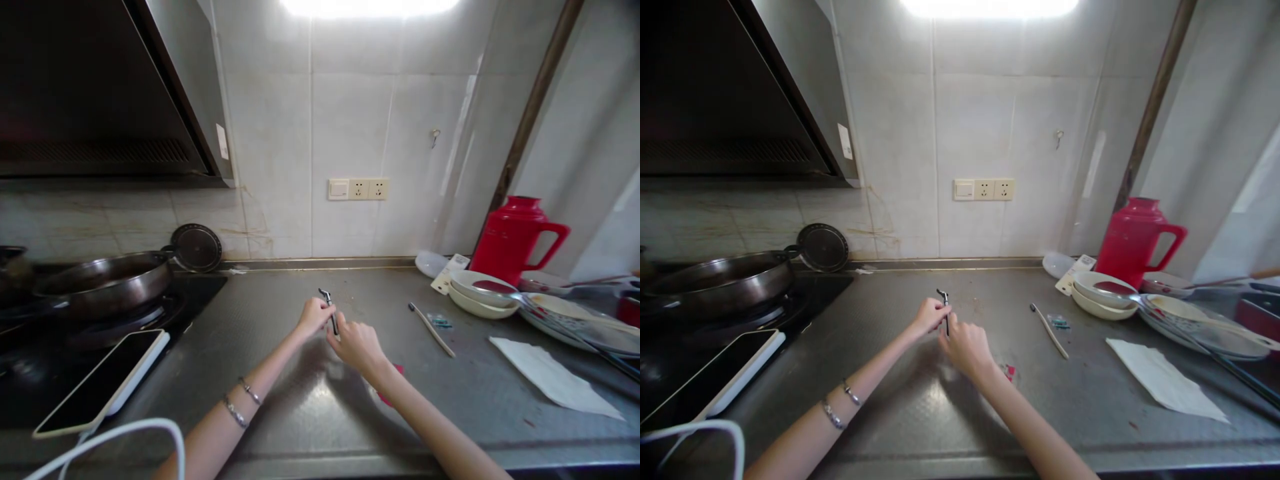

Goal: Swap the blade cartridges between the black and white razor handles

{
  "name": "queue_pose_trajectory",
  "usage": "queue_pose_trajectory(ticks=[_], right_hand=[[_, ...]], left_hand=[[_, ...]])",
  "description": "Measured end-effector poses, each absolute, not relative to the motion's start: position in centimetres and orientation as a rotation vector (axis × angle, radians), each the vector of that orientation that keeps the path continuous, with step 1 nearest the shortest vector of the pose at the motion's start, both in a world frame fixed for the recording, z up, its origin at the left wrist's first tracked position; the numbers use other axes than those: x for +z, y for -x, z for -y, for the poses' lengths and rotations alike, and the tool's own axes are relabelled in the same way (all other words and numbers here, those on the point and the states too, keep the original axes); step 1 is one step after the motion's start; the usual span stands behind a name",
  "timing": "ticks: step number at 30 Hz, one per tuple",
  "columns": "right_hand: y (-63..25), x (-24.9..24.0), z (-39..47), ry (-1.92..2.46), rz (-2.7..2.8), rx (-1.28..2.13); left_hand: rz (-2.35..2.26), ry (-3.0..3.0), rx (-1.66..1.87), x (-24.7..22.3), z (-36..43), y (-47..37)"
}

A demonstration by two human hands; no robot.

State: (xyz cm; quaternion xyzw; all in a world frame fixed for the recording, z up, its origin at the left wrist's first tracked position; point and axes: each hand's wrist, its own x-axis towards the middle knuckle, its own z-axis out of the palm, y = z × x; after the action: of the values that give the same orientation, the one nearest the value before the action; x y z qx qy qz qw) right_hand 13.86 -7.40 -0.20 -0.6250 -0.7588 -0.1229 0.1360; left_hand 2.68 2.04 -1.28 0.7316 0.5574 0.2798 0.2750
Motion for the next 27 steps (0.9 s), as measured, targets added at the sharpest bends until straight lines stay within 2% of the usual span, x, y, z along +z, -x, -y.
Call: queue_pose_trajectory(ticks=[4,11,19,27], right_hand=[[-15.3,-0.3,8.8,1.790,2.219,-0.367],[-22.5,-0.9,8.2,2.113,2.084,-0.325],[-29.6,-1.4,8.1,2.373,1.874,-0.093],[-34.7,-1.6,7.8,2.420,1.914,-0.057]], left_hand=[[-1.554,-1.982,0.580,-0.9,-3.8,-0.7],[-1.699,-2.095,0.386,-1.1,-5.6,2.1],[-1.832,-2.177,0.316,-2.4,-6.2,1.7],[-1.969,-2.182,0.291,-3.1,-5.9,1.2]])
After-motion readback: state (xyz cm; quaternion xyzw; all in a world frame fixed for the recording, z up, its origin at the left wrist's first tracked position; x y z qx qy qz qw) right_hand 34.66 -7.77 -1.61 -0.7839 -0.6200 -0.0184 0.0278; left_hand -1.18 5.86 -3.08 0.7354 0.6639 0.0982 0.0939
